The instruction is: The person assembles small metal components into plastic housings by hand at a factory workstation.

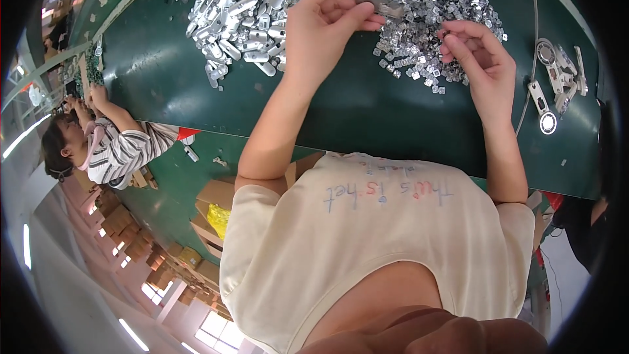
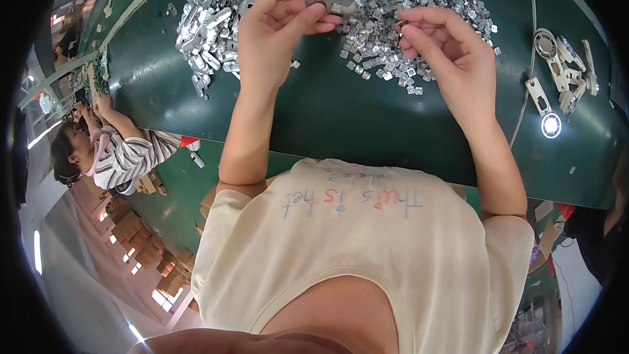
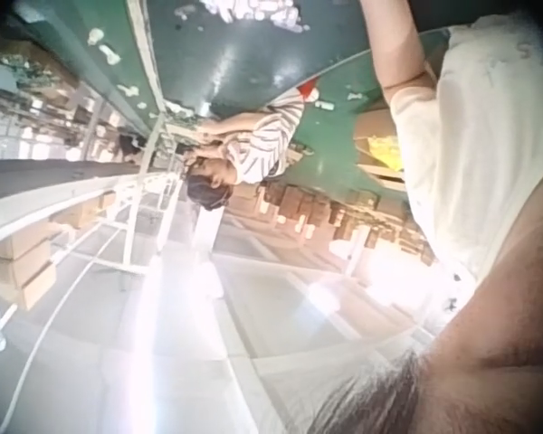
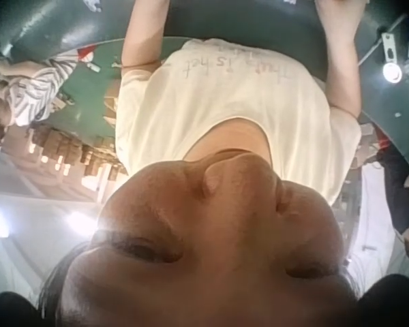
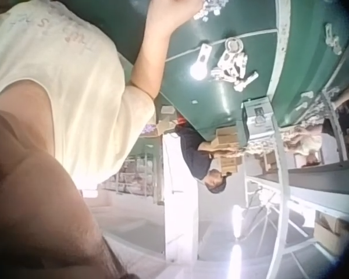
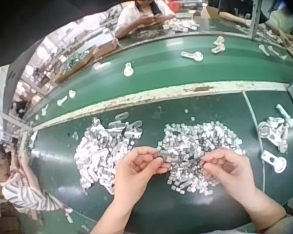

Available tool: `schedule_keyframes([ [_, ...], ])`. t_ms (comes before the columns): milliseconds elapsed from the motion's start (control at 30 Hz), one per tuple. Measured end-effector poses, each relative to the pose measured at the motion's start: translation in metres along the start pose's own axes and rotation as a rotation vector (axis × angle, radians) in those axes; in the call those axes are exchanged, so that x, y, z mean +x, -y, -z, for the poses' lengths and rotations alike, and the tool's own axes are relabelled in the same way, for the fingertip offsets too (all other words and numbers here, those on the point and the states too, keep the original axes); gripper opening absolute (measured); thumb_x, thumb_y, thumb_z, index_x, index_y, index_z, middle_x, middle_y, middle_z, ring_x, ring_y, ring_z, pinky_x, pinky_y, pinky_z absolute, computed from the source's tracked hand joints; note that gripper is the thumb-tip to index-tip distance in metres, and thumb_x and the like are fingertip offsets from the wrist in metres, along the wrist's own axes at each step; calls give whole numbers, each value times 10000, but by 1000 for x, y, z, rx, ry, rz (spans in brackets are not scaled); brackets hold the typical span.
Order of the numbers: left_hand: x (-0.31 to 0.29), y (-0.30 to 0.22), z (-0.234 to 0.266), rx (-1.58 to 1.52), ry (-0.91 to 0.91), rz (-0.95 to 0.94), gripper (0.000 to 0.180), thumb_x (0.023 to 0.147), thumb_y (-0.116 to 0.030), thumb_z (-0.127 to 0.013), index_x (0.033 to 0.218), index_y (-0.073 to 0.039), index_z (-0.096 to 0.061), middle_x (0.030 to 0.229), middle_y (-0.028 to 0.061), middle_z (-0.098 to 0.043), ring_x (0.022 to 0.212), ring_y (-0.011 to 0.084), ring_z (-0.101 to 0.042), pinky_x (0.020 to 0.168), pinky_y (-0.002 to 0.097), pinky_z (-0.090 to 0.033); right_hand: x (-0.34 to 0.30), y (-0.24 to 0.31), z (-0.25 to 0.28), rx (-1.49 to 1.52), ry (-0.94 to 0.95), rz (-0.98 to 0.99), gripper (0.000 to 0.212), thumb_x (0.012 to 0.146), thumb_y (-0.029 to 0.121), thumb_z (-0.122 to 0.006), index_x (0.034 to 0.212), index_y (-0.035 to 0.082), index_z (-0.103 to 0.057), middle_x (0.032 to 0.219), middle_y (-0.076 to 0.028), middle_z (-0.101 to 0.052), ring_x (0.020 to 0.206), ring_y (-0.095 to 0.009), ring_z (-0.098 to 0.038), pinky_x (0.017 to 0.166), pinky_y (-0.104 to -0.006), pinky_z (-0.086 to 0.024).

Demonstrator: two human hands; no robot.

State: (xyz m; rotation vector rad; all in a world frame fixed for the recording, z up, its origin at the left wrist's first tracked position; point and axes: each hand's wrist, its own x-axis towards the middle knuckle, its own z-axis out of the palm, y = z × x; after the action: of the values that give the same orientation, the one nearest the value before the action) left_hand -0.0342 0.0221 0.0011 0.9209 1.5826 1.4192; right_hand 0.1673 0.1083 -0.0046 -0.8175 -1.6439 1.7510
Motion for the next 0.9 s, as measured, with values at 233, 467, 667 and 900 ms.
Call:
schedule_keyframes([
  [233, -13, -4, -20, 762, -188, -690, 194, 788, 39, -566, 955, -38, -630, 862, 78, -625, 707, 183, -625, 615, 268, -508, -2, 10, 3, 118, -39, 66, 165, 809, -14, -612, 973, -29, -603, 882, -60, -629, 759, -82, -575, 672, -204, -465],
  [467, -10, 15, -14, 906, -81, -777, 223, 728, 48, -595, 915, -63, -644, 850, 58, -623, 713, 193, -626, 602, 272, -501, -1, 7, 2, 56, -115, 70, 160, 805, -15, -617, 964, -28, -607, 886, -49, -630, 757, -73, -572, 665, -203, -460],
  [667, -25, -20, -30, -275, 4, -70, 202, 827, 46, -549, 1028, 72, -551, 791, 117, -619, 690, 185, -639, 622, 249, -523, -8, 18, -3, 59, -40, 68, 159, 808, -35, -602, 967, -30, -612, 921, -58, -619, 780, -75, -568, 666, -196, -450],
  [900, -33, -25, -43, -105, 5, -201, 200, 816, 63, -563, 1016, 73, -560, 780, 113, -617, 699, 167, -639, 625, 230, -523, -11, 29, 5, 5, 92, 258, 205, 768, -106, -566, 959, -37, -592, 1032, -114, -530, 907, -156, -517, 778, -252, -418],
])
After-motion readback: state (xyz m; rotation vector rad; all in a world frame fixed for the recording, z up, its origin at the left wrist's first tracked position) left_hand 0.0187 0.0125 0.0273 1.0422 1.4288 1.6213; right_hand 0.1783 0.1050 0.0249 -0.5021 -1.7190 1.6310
